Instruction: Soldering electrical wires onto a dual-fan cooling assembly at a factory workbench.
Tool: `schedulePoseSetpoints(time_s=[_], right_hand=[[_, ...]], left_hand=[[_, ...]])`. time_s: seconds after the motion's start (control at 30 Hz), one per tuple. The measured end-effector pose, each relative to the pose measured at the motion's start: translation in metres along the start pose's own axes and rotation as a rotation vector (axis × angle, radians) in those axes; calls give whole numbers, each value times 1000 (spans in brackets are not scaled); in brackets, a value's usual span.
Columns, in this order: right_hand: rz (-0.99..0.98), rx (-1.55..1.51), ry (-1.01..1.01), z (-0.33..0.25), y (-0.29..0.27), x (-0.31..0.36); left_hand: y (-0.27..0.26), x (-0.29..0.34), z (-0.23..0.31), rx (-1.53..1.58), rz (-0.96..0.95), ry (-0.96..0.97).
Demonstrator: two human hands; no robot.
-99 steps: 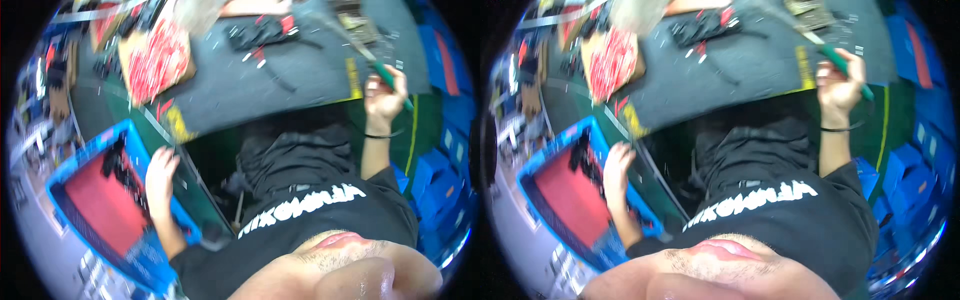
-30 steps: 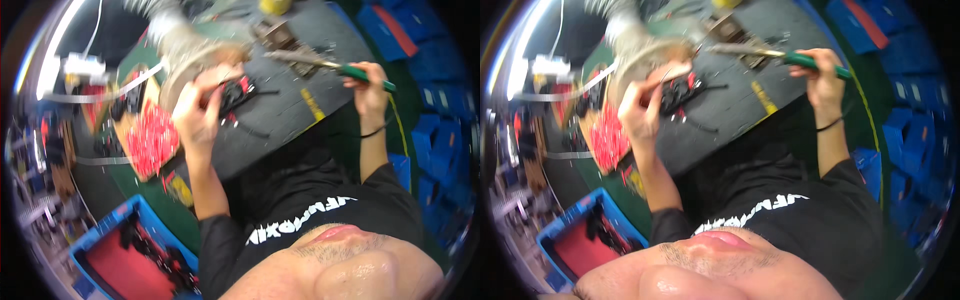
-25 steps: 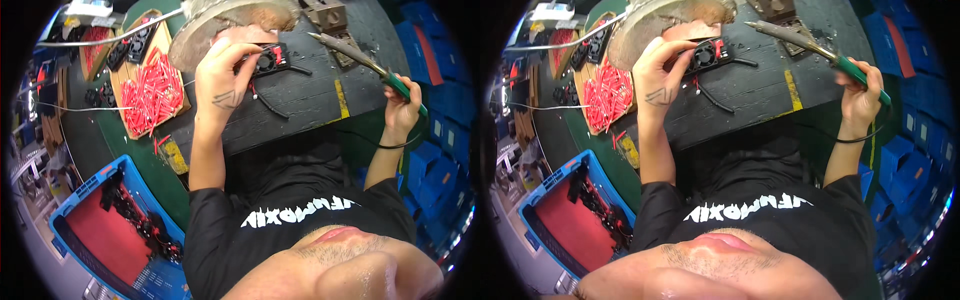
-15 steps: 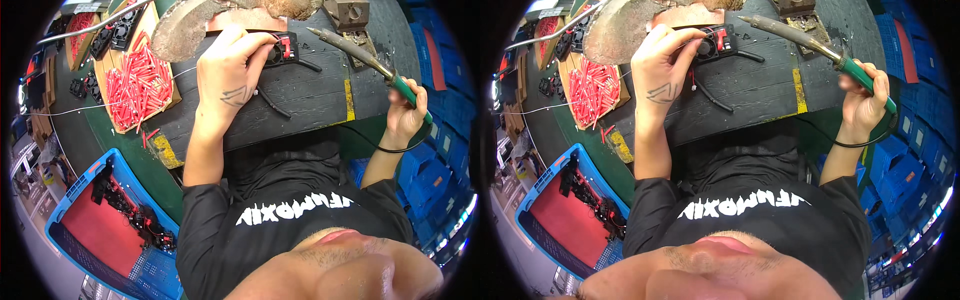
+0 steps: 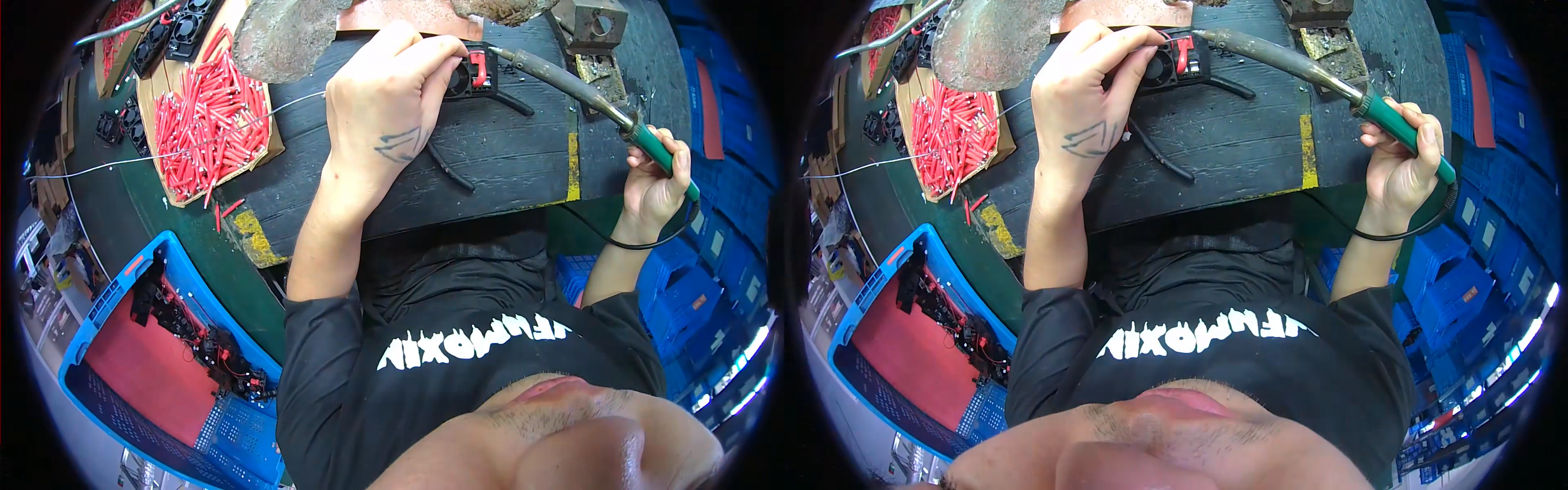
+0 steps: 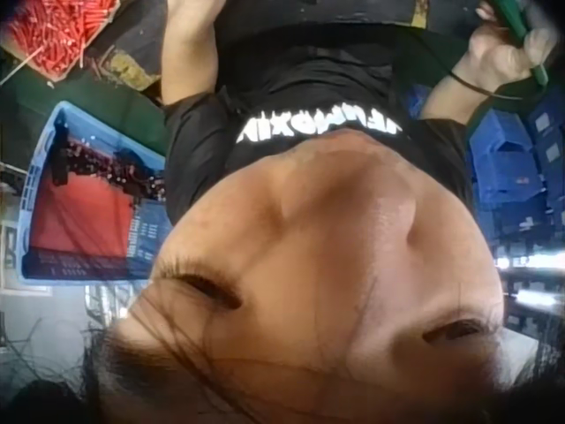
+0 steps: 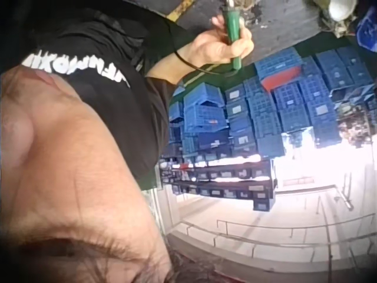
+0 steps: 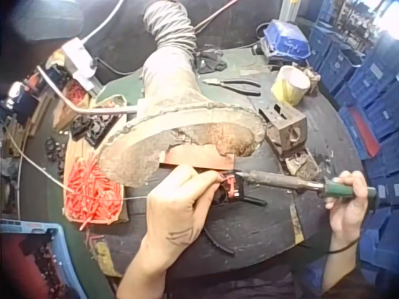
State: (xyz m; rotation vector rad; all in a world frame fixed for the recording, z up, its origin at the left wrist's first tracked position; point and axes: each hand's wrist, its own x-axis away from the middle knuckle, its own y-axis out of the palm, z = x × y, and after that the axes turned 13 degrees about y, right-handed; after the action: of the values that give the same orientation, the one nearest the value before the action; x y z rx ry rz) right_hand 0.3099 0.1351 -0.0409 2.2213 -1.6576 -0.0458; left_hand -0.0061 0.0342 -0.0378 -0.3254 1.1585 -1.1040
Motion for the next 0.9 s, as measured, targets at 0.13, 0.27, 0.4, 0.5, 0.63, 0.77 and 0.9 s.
schedulePoseSetpoints(time_s=[0.13, 0.27, 0.4, 0.5, 0.63, 0.77, 0.9], right_hand=[[35, -7, 25, 3, 3, 0], [11, -17, 32, 3, 1, 0], [33, -18, 42, 5, 1, -1], [36, -31, 52, 7, 3, -2], [24, -43, 61, 8, 2, -3], [18, -35, 57, 8, 1, -5], [13, -36, 58, 8, 1, -8]], left_hand=[[1, 0, 0, -3, 25, 18], [22, -12, -16, 162, 523, 438], [21, -10, -15, 153, 498, 415], [21, -10, -15, 141, 505, 414], [20, -9, -13, 137, 494, 397], [19, -9, -13, 113, 482, 387], [21, -8, -15, 90, 498, 401]])
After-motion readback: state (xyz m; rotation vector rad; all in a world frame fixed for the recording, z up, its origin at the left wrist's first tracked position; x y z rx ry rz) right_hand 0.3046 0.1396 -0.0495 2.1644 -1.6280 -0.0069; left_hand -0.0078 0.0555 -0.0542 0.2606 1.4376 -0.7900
